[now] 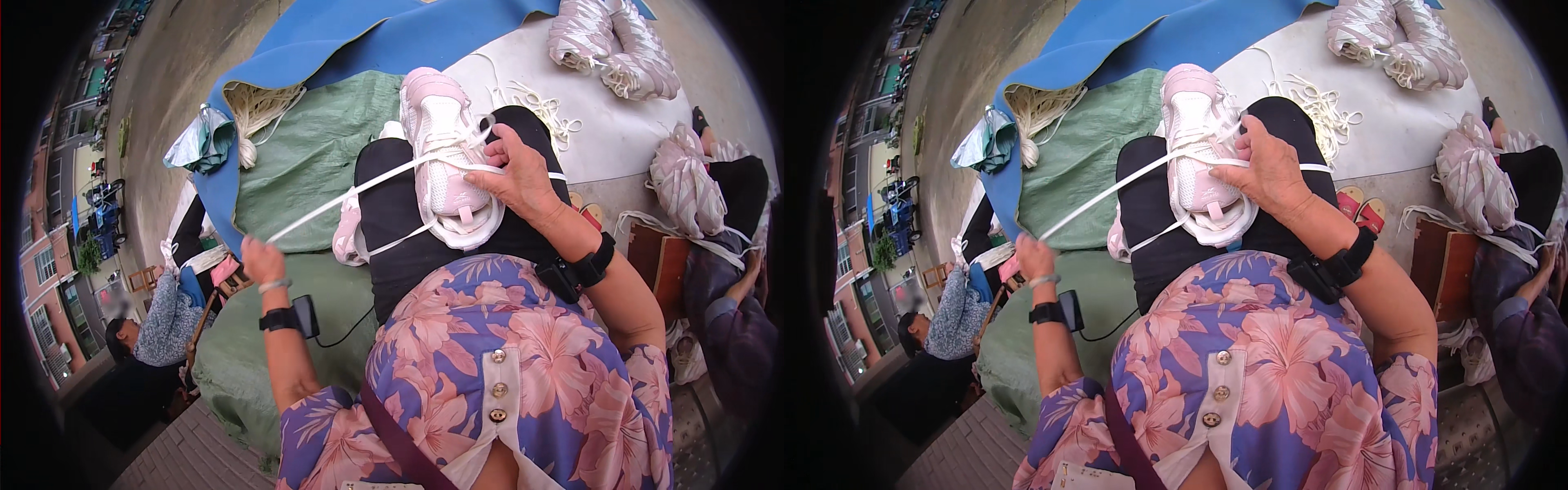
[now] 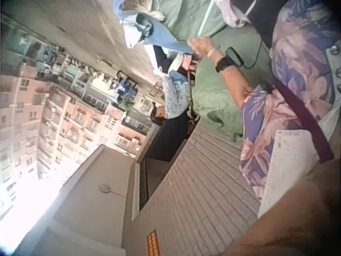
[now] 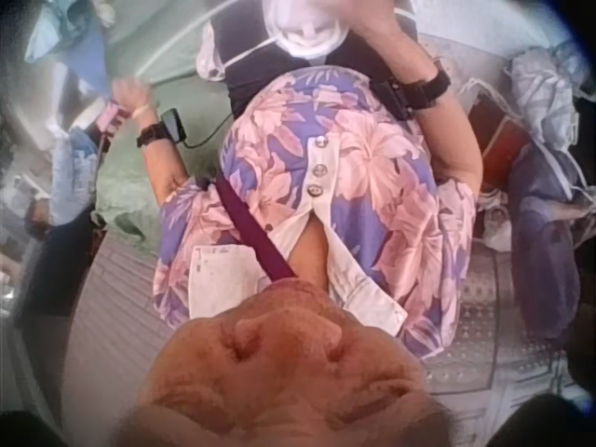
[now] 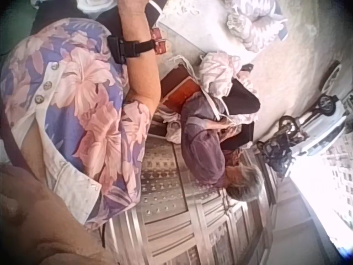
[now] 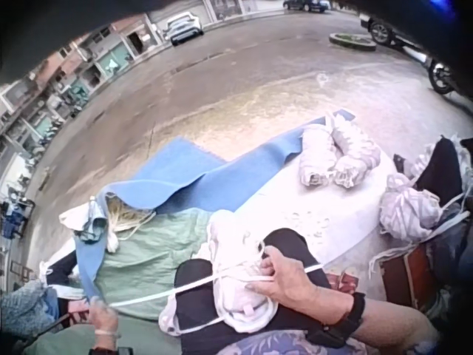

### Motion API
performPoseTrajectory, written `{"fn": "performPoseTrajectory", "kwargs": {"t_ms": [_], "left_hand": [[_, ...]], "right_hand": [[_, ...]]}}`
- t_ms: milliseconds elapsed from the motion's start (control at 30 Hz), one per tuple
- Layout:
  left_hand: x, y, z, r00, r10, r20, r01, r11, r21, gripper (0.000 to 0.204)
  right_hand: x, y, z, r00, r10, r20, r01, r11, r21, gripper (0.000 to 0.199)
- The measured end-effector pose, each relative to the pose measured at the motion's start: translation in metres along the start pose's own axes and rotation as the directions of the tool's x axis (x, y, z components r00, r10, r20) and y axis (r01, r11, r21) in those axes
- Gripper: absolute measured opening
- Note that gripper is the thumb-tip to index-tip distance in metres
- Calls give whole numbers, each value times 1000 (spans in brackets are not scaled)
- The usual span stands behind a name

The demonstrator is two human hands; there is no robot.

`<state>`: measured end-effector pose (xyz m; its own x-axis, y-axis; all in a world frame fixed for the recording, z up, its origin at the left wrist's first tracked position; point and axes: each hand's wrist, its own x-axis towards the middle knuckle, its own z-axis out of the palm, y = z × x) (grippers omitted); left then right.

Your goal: The person sits on the ground and laces a pink and white sneaker resting on their lap. They thread the white laces through the eyelets, pull them tight, and adjust the fit repeatedly. The task involves handling the shoe and laces by hand.

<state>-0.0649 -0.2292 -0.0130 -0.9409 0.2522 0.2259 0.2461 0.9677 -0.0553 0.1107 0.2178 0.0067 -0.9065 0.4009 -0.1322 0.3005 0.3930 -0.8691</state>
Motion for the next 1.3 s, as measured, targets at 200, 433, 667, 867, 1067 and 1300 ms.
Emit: {"fn": "performPoseTrajectory", "kwargs": {"t_ms": [200, 433, 667, 867, 1067, 1300], "left_hand": [[4, 39, -2, 861, -322, 394, 179, 916, 359, 15], [31, 200, -23, 904, 426, -19, -344, 702, -623, 19], [27, 274, -44, 797, 604, 3, -424, 563, -709, 12], [29, 272, -52, 787, 607, 110, -307, 540, -784, 10], [27, 254, -66, 784, 603, 145, -319, 592, -740, 9], [46, 165, -112, 732, 589, 343, -246, 698, -673, 12]], "right_hand": [[18, 2, -1, 982, 190, 23, -191, 978, 82, 66], [38, 23, 8, 982, 169, -85, -143, 958, 250, 28], [17, 6, 8, 987, 134, -84, -72, 852, 518, 5], [19, 17, 15, 992, 53, -114, 5, 889, 459, 6], [18, 20, 17, 994, 14, -105, 32, 908, 418, 11], [14, 22, 12, 985, -146, -91, 164, 956, 244, 17]]}}
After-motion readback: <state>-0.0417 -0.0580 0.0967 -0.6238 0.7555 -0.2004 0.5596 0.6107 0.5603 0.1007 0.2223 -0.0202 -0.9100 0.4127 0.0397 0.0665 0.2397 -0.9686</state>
